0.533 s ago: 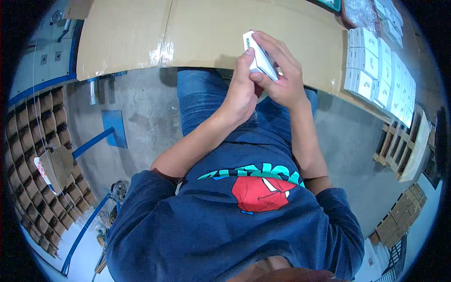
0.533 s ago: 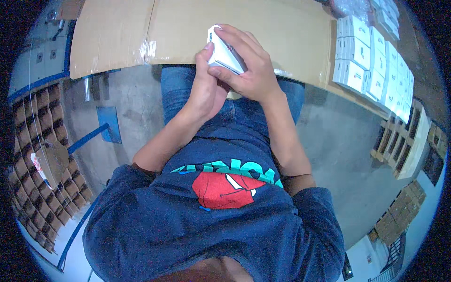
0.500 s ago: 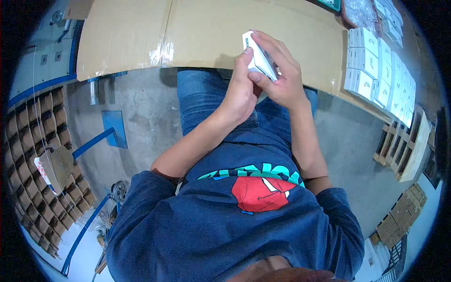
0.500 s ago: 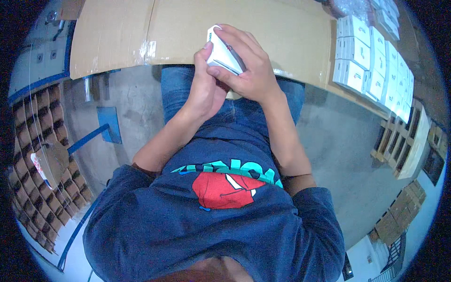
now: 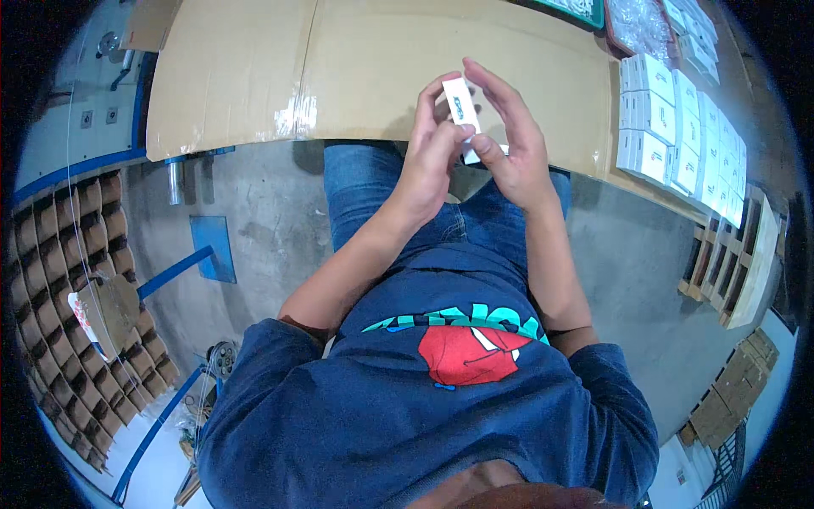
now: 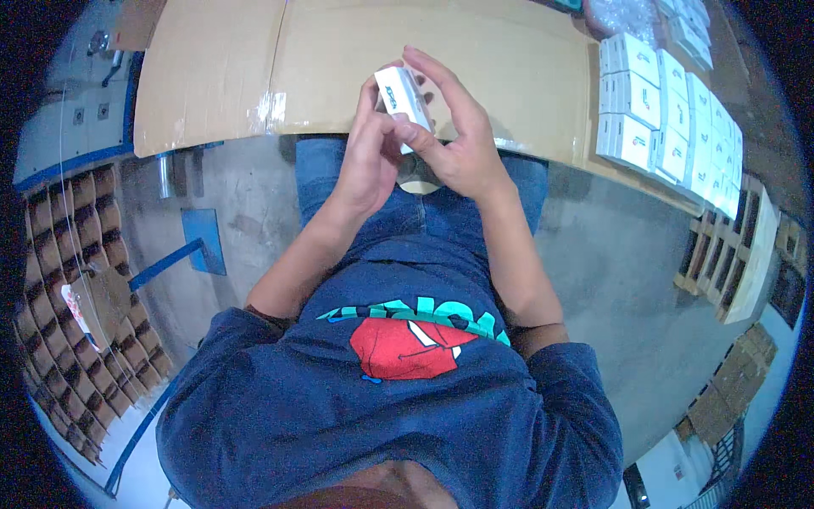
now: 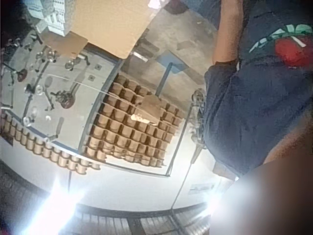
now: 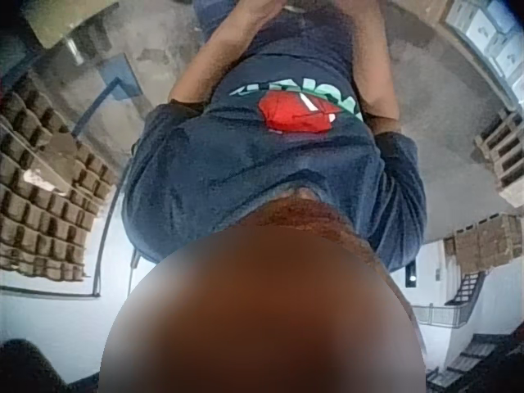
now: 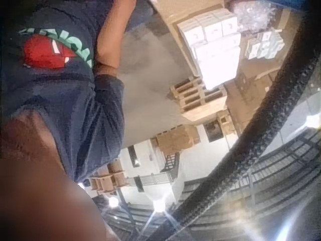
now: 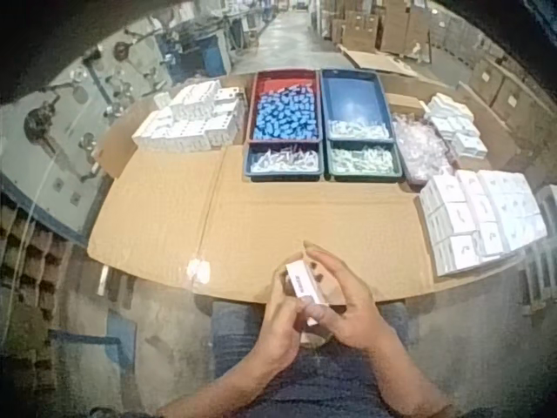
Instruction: Inspect and organize small white packaging boxes at a factory workbench.
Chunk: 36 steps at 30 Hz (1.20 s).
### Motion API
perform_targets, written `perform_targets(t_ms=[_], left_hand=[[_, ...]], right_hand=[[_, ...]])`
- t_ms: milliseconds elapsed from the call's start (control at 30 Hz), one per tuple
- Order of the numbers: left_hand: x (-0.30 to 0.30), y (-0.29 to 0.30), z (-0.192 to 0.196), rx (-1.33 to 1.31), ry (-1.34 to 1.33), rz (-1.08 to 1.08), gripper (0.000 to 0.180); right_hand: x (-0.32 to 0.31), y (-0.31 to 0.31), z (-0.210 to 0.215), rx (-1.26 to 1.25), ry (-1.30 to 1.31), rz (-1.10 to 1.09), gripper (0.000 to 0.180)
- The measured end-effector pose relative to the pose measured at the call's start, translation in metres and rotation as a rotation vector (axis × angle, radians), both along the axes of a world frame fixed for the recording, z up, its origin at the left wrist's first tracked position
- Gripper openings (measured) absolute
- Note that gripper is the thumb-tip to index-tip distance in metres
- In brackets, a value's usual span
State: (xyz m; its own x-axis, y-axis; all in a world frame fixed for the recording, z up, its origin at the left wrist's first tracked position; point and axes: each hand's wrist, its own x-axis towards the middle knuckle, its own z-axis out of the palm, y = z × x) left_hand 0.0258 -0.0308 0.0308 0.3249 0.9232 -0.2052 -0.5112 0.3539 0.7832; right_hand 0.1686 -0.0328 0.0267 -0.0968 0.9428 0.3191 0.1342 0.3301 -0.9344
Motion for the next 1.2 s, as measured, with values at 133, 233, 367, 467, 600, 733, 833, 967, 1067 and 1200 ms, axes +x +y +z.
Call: perform_targets(t_ms=[133,233,367,467,600,733,833,967,1067,1200], left_hand=[[0.001,-0.005,0.005,0.035,0.068,0.033,0.071],[-0.001,-0.005,-0.001,-0.007,-0.045,0.038,0.070],[-0.001,-0.002,0.005,-0.185,-0.108,0.068,0.066],[-0.009,0.003,0.007,-0.309,-0.090,-0.086,0.071],[-0.010,0.004,0.016,-0.373,-0.121,-0.162,0.066],[-0.004,0.000,0.024,-0.335,-0.049,-0.096,0.058],[-0.005,-0.001,0.021,-0.318,-0.084,-0.083,0.057],[-0.010,-0.003,0.022,-0.308,-0.079,-0.149,0.056],[-0.008,-0.003,0.017,-0.299,-0.060,-0.155,0.054],[-0.007,-0.003,0.019,-0.267,-0.040,-0.152,0.049]], right_hand=[[0.000,-0.002,0.002,-0.081,0.005,0.023,0.079],[0.001,-0.003,-0.001,-0.156,0.030,0.086,0.072],[0.001,-0.004,0.001,-0.106,-0.013,0.056,0.067],[0.000,-0.006,0.011,-0.061,-0.087,0.060,0.064],[0.005,-0.006,0.007,-0.002,-0.184,0.114,0.060],[0.000,-0.006,0.009,0.039,-0.198,0.067,0.056],[-0.005,-0.008,0.011,-0.016,-0.187,0.016,0.053],[-0.003,-0.006,0.009,0.071,-0.236,0.004,0.050],[-0.002,-0.006,0.009,0.119,-0.243,0.012,0.048],[-0.003,-0.005,0.008,0.176,-0.252,0.015,0.043]])
